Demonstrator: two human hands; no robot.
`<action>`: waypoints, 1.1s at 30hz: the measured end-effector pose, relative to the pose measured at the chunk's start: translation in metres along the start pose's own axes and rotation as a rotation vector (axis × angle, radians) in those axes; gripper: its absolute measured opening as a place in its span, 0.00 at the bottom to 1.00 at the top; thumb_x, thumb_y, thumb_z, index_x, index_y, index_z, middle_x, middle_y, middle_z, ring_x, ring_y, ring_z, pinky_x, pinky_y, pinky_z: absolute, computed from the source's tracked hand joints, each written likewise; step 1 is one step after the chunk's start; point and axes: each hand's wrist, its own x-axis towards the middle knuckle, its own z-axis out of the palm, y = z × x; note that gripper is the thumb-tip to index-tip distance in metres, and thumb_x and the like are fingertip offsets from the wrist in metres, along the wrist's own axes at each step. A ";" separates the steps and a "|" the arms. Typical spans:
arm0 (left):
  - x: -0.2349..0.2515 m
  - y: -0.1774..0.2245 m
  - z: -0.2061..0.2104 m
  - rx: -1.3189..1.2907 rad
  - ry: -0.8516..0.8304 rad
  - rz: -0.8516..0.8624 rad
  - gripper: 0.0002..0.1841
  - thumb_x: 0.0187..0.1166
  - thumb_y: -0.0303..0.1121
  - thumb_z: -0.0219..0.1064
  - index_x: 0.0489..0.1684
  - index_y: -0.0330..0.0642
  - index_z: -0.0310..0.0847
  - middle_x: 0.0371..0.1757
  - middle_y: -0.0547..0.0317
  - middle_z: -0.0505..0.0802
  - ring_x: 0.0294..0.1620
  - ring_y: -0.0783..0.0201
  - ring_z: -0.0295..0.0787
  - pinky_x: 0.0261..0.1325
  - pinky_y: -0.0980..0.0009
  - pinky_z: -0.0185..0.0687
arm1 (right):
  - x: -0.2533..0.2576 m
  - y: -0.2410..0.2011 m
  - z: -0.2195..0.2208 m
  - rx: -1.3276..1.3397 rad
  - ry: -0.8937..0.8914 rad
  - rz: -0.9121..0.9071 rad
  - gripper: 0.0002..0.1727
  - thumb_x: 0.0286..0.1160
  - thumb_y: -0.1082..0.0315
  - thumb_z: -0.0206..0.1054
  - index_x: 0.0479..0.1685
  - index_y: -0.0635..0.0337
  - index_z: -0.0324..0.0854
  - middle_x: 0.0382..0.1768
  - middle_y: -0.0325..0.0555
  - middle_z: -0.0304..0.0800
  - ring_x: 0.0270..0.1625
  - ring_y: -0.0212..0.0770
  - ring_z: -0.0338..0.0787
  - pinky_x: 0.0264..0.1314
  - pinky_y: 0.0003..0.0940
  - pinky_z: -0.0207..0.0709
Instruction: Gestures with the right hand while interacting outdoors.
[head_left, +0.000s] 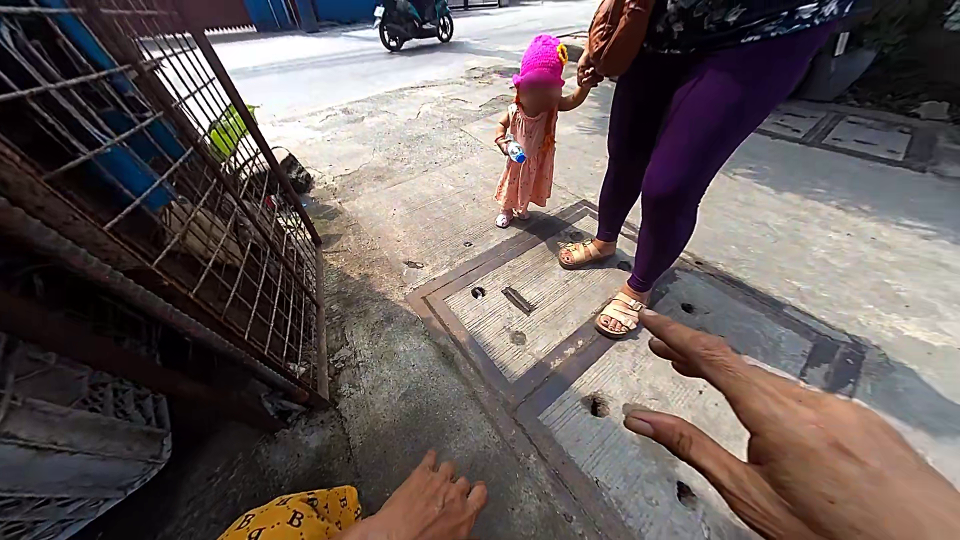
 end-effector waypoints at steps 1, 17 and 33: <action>0.000 0.000 0.000 0.003 0.000 0.002 0.22 0.90 0.39 0.60 0.70 0.27 0.75 0.56 0.28 0.90 0.65 0.29 0.85 0.76 0.35 0.67 | 0.000 0.000 0.001 -0.021 0.027 -0.002 0.37 0.80 0.42 0.62 0.79 0.62 0.76 0.53 0.55 0.96 0.52 0.59 0.96 0.47 0.57 0.86; -0.001 -0.002 0.008 0.017 0.041 0.025 0.23 0.89 0.39 0.62 0.72 0.28 0.76 0.60 0.27 0.89 0.66 0.29 0.85 0.73 0.35 0.70 | 0.000 -0.005 0.013 -0.106 0.128 -0.029 0.37 0.76 0.40 0.60 0.75 0.58 0.80 0.46 0.48 0.97 0.42 0.51 0.96 0.35 0.48 0.85; -0.003 -0.002 0.010 0.022 0.056 0.028 0.22 0.89 0.39 0.61 0.71 0.28 0.77 0.60 0.28 0.89 0.66 0.29 0.85 0.74 0.35 0.70 | -0.035 0.030 -0.025 -0.083 0.351 0.300 0.36 0.80 0.38 0.63 0.78 0.55 0.78 0.50 0.52 0.95 0.48 0.46 0.95 0.49 0.49 0.87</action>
